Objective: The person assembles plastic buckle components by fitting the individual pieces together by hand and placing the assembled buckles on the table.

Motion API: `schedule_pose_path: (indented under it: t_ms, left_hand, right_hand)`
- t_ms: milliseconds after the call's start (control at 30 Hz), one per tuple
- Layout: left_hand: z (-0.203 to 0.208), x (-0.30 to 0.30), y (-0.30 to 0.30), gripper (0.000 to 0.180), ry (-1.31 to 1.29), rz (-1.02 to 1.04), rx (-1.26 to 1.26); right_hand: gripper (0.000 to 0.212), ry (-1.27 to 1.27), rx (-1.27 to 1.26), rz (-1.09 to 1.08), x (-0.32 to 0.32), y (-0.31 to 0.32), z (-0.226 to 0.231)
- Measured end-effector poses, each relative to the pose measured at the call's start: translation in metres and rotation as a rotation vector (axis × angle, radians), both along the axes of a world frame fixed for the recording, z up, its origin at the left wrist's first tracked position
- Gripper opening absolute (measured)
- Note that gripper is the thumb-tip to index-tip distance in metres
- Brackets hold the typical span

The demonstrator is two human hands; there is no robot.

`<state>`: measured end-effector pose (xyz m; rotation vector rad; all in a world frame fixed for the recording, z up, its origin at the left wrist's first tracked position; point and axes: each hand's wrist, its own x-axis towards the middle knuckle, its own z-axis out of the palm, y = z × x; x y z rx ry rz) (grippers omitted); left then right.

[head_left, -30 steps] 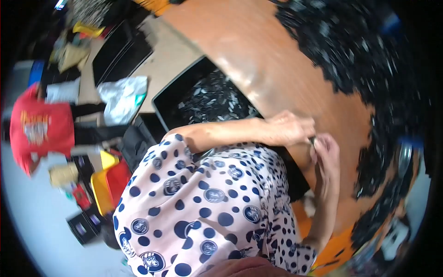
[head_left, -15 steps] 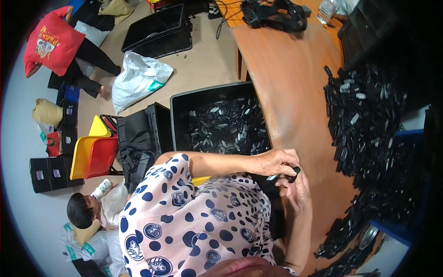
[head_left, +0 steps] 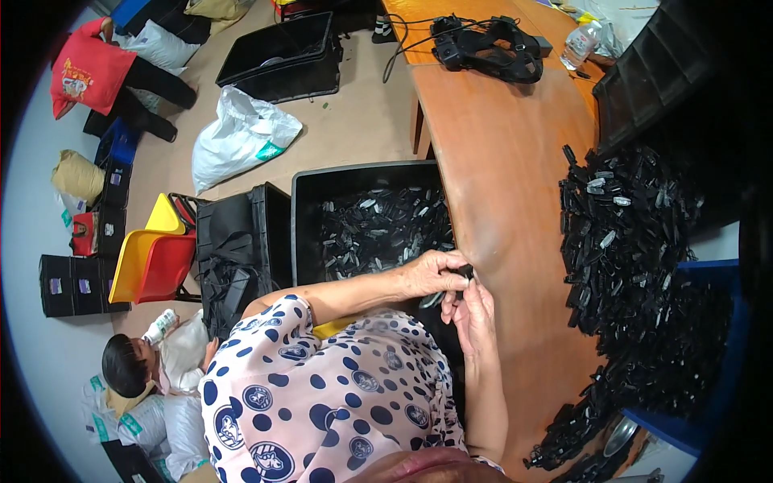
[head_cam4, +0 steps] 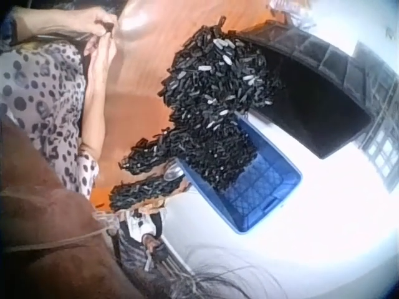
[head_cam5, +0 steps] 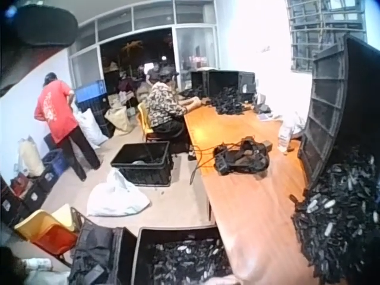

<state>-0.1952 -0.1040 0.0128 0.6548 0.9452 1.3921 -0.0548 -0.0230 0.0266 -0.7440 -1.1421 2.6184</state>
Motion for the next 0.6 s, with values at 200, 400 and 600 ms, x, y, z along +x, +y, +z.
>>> schedule_pose_path:
  t_ms: [200, 400, 600]
  left_hand:
    - [0.007, -0.047, -0.022, 0.032, 1.206, 0.157, 0.049]
    - [0.013, -0.039, -0.004, 0.067, 1.688, 0.231, 0.098]
    - [0.001, 0.033, 0.061, 0.058, 1.536, -0.093, 0.536]
  right_hand:
    - [0.060, -0.141, 0.114, 0.091, 0.004, -0.003, 0.005]
    - [0.034, -0.235, 0.416, -0.047, 0.052, 0.000, -0.010]
    - [0.009, -0.519, 0.758, -0.599, 0.129, 0.018, -0.039]
